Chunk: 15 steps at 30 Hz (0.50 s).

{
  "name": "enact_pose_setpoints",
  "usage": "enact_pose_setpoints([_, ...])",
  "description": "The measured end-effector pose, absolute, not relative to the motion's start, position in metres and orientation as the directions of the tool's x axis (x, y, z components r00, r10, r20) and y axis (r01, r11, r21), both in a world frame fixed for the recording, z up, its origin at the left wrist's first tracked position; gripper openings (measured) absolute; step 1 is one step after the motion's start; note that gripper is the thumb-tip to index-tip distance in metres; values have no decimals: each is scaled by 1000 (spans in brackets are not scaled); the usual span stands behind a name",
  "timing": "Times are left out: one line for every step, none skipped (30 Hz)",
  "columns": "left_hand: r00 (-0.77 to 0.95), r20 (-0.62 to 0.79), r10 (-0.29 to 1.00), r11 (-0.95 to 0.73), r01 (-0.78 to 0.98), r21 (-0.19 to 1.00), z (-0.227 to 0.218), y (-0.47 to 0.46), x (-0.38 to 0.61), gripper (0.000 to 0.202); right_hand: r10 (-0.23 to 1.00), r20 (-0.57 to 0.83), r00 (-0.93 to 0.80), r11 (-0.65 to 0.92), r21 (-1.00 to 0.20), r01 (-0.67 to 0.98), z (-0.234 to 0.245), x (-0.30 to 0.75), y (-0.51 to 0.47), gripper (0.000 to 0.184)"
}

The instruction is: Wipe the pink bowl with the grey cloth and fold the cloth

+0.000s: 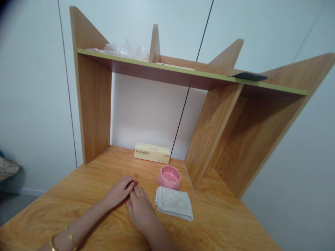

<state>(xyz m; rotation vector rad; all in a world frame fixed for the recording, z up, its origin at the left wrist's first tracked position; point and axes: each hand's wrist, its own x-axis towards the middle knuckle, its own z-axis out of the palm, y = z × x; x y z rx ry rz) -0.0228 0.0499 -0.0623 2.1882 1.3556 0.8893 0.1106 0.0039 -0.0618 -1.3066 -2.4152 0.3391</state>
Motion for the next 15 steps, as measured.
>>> enact_pose_setpoints([321, 300, 899, -439, 631, 639, -62, 50, -23, 25, 840, 206, -501, 541, -379, 751, -61, 111, 4, 50])
enact_pose_setpoints([321, 300, 898, -439, 629, 641, -62, 50, -23, 25, 841, 204, -502, 540, -380, 751, -61, 111, 4, 50])
enact_pose_setpoints([321, 302, 898, -441, 627, 642, -62, 50, -23, 25, 841, 203, -501, 539, -382, 751, -61, 110, 4, 50])
enact_pose_setpoints([322, 305, 896, -443, 626, 642, -62, 49, -23, 25, 842, 203, -500, 538, -384, 750, -61, 110, 4, 50])
enact_pose_setpoints([323, 307, 895, -446, 626, 640, -62, 49, -23, 25, 842, 204, -499, 537, -387, 750, -61, 110, 4, 50])
enact_pose_setpoints([324, 309, 894, -448, 628, 637, -61, 49, -23, 25, 843, 207, -497, 537, -388, 749, -61, 110, 3, 50])
enact_pose_setpoints([323, 312, 894, -449, 630, 634, -61, 49, -23, 25, 843, 212, -494, 537, -390, 748, -62, 110, 3, 50])
enact_pose_setpoints([322, 315, 893, -451, 630, 632, -62, 49, -23, 25, 843, 217, -492, 537, -391, 748, -62, 110, 3, 50])
enact_pose_setpoints([321, 319, 892, -452, 629, 632, -62, 48, -23, 25, 843, 222, -490, 537, -391, 747, -62, 110, 3, 50])
enact_pose_setpoints([319, 323, 891, -454, 627, 633, -62, 48, -23, 25, 844, 225, -487, 536, -392, 748, -63, 110, 3, 50])
enact_pose_setpoints([317, 327, 890, -456, 624, 635, -63, 49, -23, 25, 845, 226, -484, 534, -393, 749, -63, 110, 3, 50])
enact_pose_setpoints([315, 331, 890, -457, 620, 638, -64, 49, -23, 25, 846, 225, -483, 533, -393, 749, -63, 110, 3, 50])
enact_pose_setpoints([314, 333, 889, -458, 616, 641, -65, 49, -23, 25, 846, 225, -484, 533, -394, 749, -63, 110, 2, 49])
enact_pose_setpoints([313, 334, 889, -458, 613, 644, -65, 50, -23, 25, 844, 228, -485, 535, -395, 747, -63, 110, 2, 49])
enact_pose_setpoints([312, 335, 889, -458, 610, 647, -66, 50, -23, 25, 843, 233, -485, 538, -397, 744, -64, 110, 3, 49])
